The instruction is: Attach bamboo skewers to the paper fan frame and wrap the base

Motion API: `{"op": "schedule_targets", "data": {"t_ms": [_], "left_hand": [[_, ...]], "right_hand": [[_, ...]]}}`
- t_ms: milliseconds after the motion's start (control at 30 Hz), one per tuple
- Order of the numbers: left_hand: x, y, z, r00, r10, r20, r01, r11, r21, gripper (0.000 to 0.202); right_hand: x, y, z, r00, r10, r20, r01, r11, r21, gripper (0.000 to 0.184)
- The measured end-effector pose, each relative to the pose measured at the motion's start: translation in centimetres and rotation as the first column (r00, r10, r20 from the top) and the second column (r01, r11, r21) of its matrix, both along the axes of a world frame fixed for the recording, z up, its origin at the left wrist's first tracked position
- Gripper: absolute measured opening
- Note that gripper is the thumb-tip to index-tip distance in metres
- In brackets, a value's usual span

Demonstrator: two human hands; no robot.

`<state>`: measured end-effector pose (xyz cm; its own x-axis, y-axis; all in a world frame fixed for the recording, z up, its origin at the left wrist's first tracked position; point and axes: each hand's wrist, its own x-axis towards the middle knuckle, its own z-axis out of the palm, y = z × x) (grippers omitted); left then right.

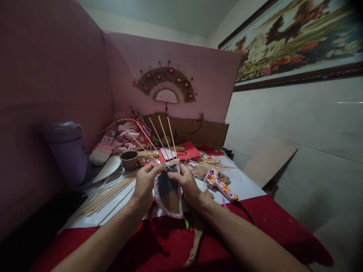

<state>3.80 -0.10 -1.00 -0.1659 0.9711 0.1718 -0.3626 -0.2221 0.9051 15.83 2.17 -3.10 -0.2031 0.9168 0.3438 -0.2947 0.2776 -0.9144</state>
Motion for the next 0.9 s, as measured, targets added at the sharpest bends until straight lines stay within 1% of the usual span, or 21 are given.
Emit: {"op": "schedule_targets", "data": {"t_ms": [100,200,467,733,900], "left_hand": [[-0.01,0.13,-0.05,0.999,0.038,-0.038,-0.038,0.999,0.008,0.020],[0.01,0.27,-0.07,0.997,0.051,-0.062,-0.050,0.999,0.018,0.021],[-0.13,0.33,-0.18,0.998,0.026,-0.062,-0.025,0.999,0.020,0.019],[-0.05,0.11,-0.11,0.993,0.054,-0.107,-0.050,0.998,0.042,0.019],[-0.03,0.15,-0.07,0.994,0.035,-0.104,-0.032,0.999,0.034,0.019]], "right_hand": [[-0.02,0.02,-0.02,1.000,0.014,-0.011,-0.014,1.000,0.000,0.024],[-0.04,0.12,-0.04,1.000,0.022,-0.020,-0.022,1.000,-0.004,0.025],[-0.02,0.25,-0.08,1.000,0.002,-0.024,-0.002,1.000,0.016,0.024],[0.06,0.40,-0.21,1.000,-0.009,-0.015,0.009,0.999,0.044,0.024],[0.01,0.23,-0.10,1.000,-0.016,-0.018,0.016,0.999,0.029,0.024]]}}
